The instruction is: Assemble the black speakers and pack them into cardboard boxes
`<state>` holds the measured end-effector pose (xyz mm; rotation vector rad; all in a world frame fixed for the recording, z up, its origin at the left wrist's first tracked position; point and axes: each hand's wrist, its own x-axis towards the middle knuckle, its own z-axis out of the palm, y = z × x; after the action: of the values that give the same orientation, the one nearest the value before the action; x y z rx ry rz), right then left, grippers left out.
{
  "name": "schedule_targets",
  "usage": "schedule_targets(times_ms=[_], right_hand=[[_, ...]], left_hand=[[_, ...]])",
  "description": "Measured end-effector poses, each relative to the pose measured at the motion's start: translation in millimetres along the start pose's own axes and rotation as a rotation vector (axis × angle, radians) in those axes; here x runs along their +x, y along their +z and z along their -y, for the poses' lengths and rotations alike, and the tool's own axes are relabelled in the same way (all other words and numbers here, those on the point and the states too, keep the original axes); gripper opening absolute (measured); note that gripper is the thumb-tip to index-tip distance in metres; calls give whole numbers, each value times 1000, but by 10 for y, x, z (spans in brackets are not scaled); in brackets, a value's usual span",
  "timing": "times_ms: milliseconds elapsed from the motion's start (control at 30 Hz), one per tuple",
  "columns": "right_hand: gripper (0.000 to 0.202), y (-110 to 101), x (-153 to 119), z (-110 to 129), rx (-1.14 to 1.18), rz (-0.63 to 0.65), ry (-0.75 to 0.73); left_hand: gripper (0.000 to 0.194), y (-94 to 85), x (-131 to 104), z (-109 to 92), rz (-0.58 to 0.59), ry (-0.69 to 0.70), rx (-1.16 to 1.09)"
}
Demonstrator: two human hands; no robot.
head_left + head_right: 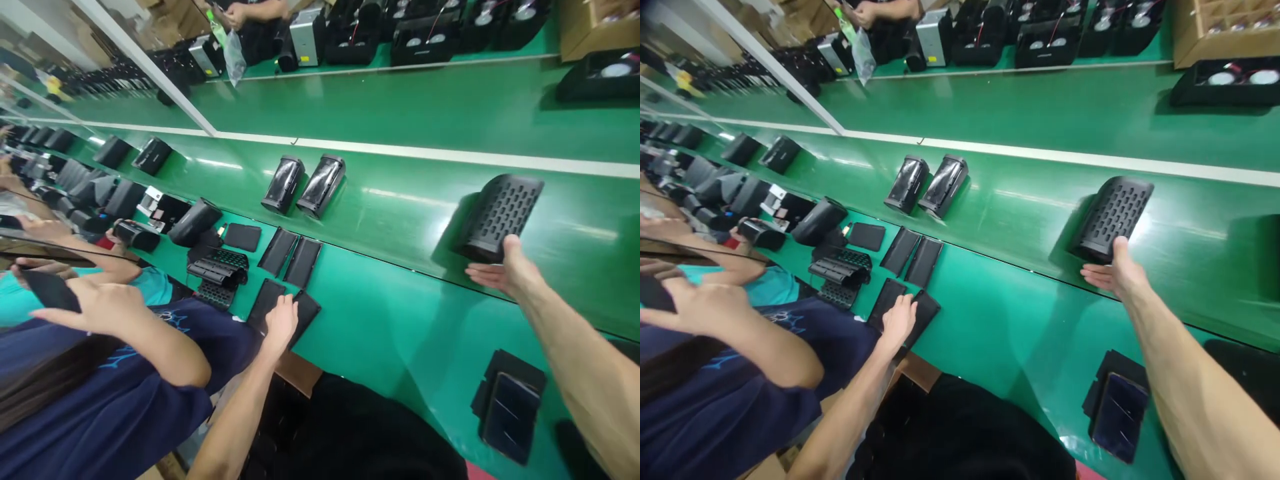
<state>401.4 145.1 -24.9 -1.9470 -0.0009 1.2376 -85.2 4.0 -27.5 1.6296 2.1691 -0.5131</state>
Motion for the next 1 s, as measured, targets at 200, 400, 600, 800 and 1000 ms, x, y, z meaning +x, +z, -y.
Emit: schedule_targets(times_ms=[200,400,600,800,1000], right_hand=[[8,-269,-377,-553,0,-93,-144],[57,-215,-1311,-1971,-98,346,-7],[73,-89,-1749,-2588,-56,597,17],[67,-346,-1824,-2364,91,472,-151],[51,-710,-1986,-2010,133,432,-169]], left_hand=[[27,-60,142,133,88,127,-139],[20,-114,95,119,187,290,-488],[28,63,-130,-430,272,222,-931],[47,94,-529,-1018,498,109,-1484],[62,-62,-775,-984,689,151,-1661]])
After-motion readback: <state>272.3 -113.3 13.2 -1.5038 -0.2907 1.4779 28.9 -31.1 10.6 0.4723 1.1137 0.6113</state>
